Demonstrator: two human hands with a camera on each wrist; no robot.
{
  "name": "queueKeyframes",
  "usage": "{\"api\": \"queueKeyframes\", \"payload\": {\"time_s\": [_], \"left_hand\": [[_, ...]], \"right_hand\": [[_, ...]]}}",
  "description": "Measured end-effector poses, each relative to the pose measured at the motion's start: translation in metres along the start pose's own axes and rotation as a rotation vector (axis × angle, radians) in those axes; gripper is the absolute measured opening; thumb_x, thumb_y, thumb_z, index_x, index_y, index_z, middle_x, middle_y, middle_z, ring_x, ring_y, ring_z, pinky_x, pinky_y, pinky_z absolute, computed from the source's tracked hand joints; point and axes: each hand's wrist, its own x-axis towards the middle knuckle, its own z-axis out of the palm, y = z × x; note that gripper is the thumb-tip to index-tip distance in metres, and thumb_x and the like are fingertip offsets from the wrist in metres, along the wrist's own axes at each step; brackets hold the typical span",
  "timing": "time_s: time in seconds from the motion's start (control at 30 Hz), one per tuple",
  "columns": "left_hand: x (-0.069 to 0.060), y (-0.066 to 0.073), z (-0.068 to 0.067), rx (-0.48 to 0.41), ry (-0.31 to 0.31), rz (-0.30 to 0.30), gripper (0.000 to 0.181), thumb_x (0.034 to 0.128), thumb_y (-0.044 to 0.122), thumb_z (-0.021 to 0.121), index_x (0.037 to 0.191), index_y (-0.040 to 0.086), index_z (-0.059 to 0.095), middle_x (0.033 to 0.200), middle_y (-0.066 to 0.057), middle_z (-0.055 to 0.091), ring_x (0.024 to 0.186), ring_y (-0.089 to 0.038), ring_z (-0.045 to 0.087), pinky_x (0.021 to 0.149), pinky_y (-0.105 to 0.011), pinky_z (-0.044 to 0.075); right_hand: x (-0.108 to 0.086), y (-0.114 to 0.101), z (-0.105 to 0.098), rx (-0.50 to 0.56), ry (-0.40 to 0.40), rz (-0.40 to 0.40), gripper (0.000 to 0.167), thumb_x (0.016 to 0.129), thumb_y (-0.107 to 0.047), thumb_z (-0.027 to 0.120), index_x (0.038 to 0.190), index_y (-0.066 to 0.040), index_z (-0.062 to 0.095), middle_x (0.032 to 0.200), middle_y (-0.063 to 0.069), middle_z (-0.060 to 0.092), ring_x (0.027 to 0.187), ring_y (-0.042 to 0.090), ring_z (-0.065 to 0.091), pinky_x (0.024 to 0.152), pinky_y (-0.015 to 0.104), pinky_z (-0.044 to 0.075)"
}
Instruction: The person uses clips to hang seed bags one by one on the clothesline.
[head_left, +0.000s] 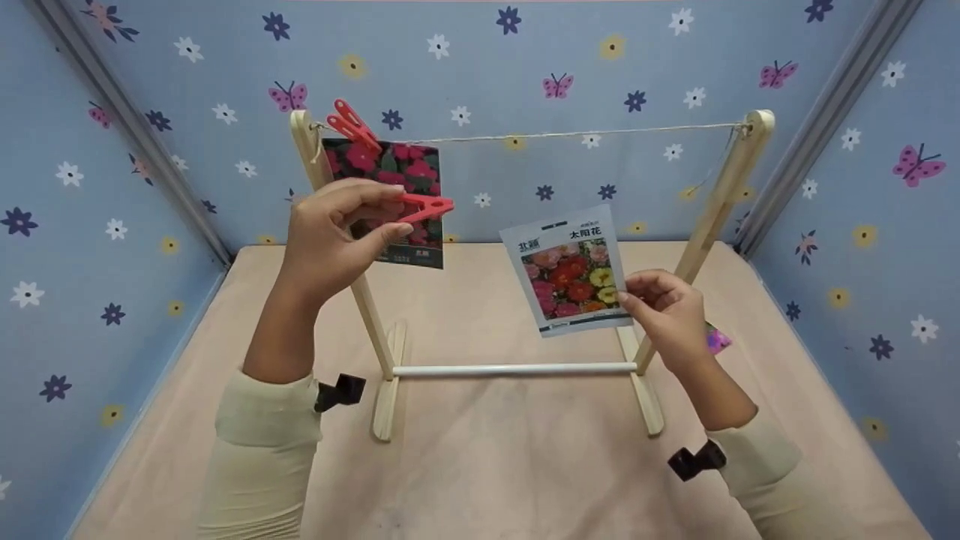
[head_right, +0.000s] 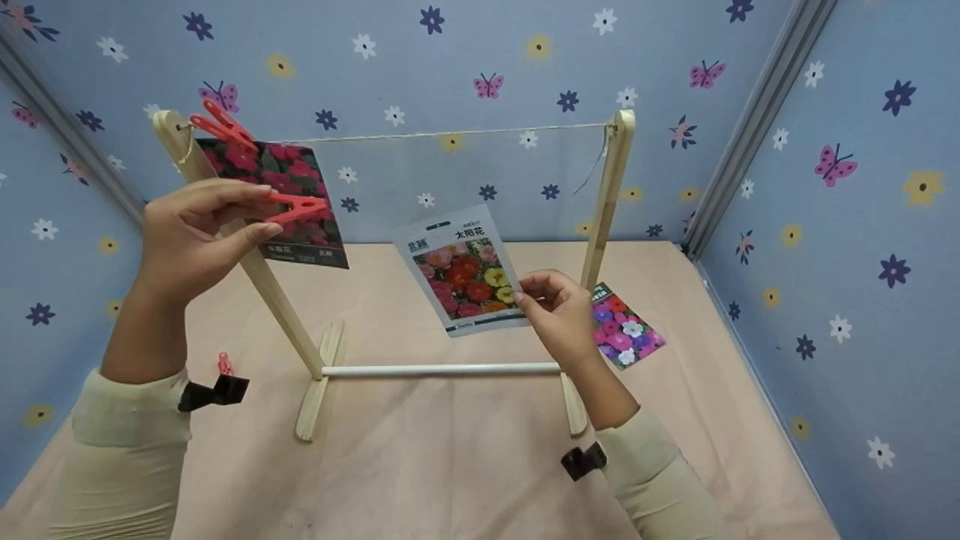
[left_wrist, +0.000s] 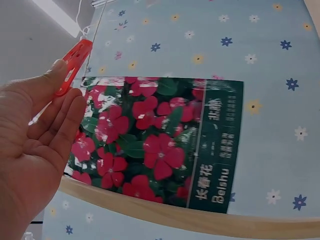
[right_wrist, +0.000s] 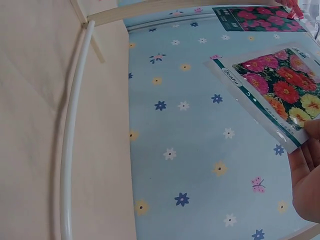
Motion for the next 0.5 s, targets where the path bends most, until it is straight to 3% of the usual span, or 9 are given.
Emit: {"api": "queueKeyframes", "payload": {"time_s": [0.2, 0.5], "left_hand": [[0.012, 0.004, -0.004, -0.031, -0.022, -0.034, 0.034, 0.0778, 0.005, 0.081, 0.109, -0.004, 0.071, 0.101, -0.009, 0.070, 0.089, -0.015, 0.068, 0.082, -0.025, 0.056], [0.033, 0.009, -0.007, -0.049, 0.000, -0.026, 0.031, 0.0782, 0.005, 0.081, 0.107, -0.003, 0.072, 0.100, -0.008, 0.070, 0.084, -0.012, 0.070, 0.078, -0.024, 0.056]], "right_hand": [[0.007, -0.003, 0.006, -0.009, -0.001, 0.018, 0.017, 0.084, 0.007, 0.071, 0.096, 0.015, 0.062, 0.084, 0.014, 0.067, 0.070, 0.012, 0.059, 0.057, 0.018, 0.050], [0.021, -0.008, 0.020, 0.009, -0.027, -0.047, 0.016, 0.083, 0.007, 0.071, 0.095, 0.014, 0.063, 0.084, 0.013, 0.067, 0.072, 0.012, 0.060, 0.057, 0.018, 0.047]]}}
